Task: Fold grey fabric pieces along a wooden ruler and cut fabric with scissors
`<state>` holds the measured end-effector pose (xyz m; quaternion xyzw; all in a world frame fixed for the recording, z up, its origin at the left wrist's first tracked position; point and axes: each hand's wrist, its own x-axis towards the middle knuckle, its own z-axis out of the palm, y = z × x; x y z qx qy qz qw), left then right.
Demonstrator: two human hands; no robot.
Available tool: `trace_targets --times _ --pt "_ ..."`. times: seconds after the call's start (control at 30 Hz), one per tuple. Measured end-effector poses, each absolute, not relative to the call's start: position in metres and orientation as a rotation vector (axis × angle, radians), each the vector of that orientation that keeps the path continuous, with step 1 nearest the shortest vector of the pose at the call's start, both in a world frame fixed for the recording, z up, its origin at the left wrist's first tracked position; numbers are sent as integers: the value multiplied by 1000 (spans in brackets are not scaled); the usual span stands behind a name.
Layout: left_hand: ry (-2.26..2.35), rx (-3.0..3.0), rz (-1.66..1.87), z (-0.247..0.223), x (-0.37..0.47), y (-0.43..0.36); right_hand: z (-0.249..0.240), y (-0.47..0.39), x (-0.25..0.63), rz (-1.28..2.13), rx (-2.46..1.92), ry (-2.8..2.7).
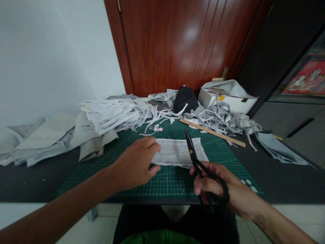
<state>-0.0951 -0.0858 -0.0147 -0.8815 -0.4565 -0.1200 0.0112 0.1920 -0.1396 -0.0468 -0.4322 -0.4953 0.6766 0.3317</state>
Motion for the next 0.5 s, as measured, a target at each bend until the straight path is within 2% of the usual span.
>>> trace_targets --times 0.07,0.17,0.33,0.5 --pt "-1333 -2939 -289 -26 -86 -85 -46 -141 189 1814 -1116 -1235" --pt "-1364 -2955 -369 -44 -76 -73 -43 -145 186 1890 -1048 -1189" --pt "-1422 -2709 -817 -49 -61 -50 -44 -161 190 1991 -1000 -1197" --pt "-1583 -2465 -1092 -37 -43 -28 -52 -169 193 1963 -1039 -1376"
